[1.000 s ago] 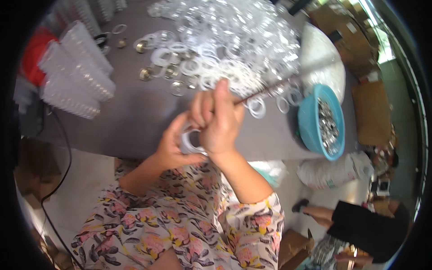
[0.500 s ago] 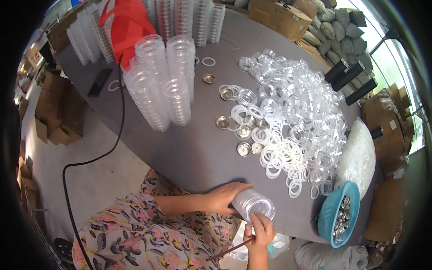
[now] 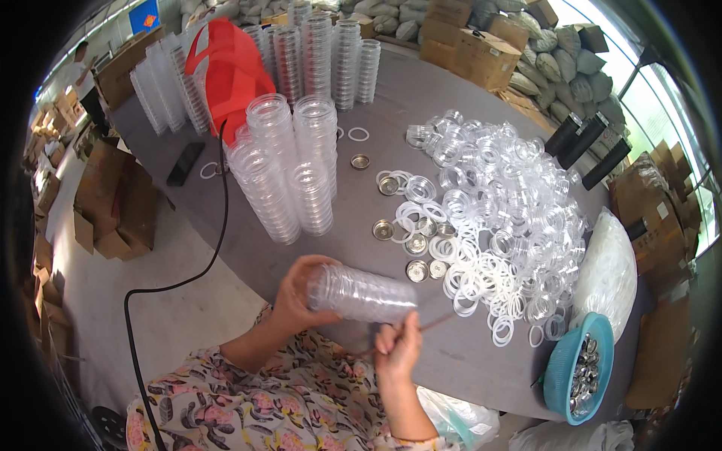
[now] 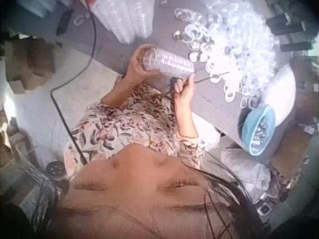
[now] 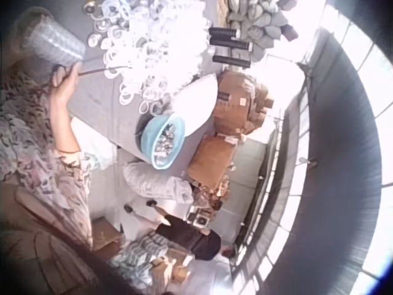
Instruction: The person assembles clear plastic cups by inserting white plastic rings into the rims. They use a thin wooden stick to press the rings securely into place. The person handles the cups one at a time, picking them from a stack, inserting the ring, and placing the finished unit back into a stack.
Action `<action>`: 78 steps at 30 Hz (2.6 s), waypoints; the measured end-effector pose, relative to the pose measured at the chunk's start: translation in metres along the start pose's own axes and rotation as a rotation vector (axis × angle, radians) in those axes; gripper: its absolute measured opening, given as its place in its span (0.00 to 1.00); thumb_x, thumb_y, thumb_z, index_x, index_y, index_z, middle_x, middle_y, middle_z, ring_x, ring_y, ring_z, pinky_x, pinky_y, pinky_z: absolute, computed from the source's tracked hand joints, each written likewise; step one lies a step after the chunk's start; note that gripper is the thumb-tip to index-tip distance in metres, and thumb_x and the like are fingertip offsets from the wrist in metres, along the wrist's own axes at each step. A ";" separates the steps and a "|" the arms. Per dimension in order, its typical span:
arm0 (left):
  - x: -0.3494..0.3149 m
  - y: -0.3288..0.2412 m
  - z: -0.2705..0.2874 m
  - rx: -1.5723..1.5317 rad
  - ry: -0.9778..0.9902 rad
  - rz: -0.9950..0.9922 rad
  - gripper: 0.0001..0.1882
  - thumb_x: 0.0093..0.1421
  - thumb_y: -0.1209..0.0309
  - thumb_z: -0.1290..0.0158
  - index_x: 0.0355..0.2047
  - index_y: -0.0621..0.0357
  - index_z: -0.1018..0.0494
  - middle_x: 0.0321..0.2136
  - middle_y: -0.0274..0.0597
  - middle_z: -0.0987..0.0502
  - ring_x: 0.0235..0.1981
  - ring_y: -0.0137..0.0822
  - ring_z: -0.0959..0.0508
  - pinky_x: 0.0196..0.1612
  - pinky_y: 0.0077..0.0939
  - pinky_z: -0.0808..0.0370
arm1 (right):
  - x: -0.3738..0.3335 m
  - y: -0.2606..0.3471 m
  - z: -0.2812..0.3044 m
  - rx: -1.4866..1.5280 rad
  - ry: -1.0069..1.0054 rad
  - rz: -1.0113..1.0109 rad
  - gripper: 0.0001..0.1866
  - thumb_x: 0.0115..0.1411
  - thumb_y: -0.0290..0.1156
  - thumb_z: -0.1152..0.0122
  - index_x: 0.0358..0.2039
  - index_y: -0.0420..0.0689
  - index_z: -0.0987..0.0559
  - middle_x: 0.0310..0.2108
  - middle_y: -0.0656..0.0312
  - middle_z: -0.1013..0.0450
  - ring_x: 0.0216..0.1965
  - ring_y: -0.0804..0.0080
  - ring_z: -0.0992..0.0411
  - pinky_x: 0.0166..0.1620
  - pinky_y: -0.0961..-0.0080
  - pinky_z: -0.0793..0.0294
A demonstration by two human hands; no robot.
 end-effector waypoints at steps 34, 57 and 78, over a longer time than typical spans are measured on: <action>0.005 0.012 0.016 0.906 -0.237 -0.477 0.38 0.46 0.74 0.42 0.56 0.70 0.47 0.55 0.60 0.46 0.57 0.54 0.44 0.58 0.44 0.47 | 0.063 -0.081 -0.079 -0.072 0.347 -0.385 0.28 0.64 0.37 0.57 0.63 0.58 0.49 0.55 0.66 0.41 0.43 0.70 0.34 0.42 0.69 0.28; 0.228 0.177 -0.082 1.349 0.161 0.333 0.24 0.51 0.56 0.46 0.47 0.49 0.29 0.54 0.56 0.41 0.59 0.48 0.44 0.62 0.49 0.56 | 0.001 0.099 0.081 -0.924 -0.232 0.969 0.17 0.64 0.35 0.62 0.37 0.36 0.26 0.31 0.57 0.31 0.29 0.73 0.33 0.35 0.78 0.33; 0.073 0.118 -0.202 0.772 0.713 -0.462 0.13 0.47 0.72 0.42 0.35 0.54 0.27 0.39 0.41 0.28 0.43 0.43 0.30 0.46 0.34 0.35 | -0.012 0.111 0.096 -1.150 -0.287 0.931 0.14 0.58 0.27 0.52 0.44 0.38 0.30 0.45 0.48 0.33 0.48 0.53 0.36 0.52 0.65 0.39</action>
Point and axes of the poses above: each hand's wrist, its own x-axis towards the middle knuckle, its own z-axis out of the back of the hand, y = z × x, the point moved 6 cm from there along x, towards the middle knuckle
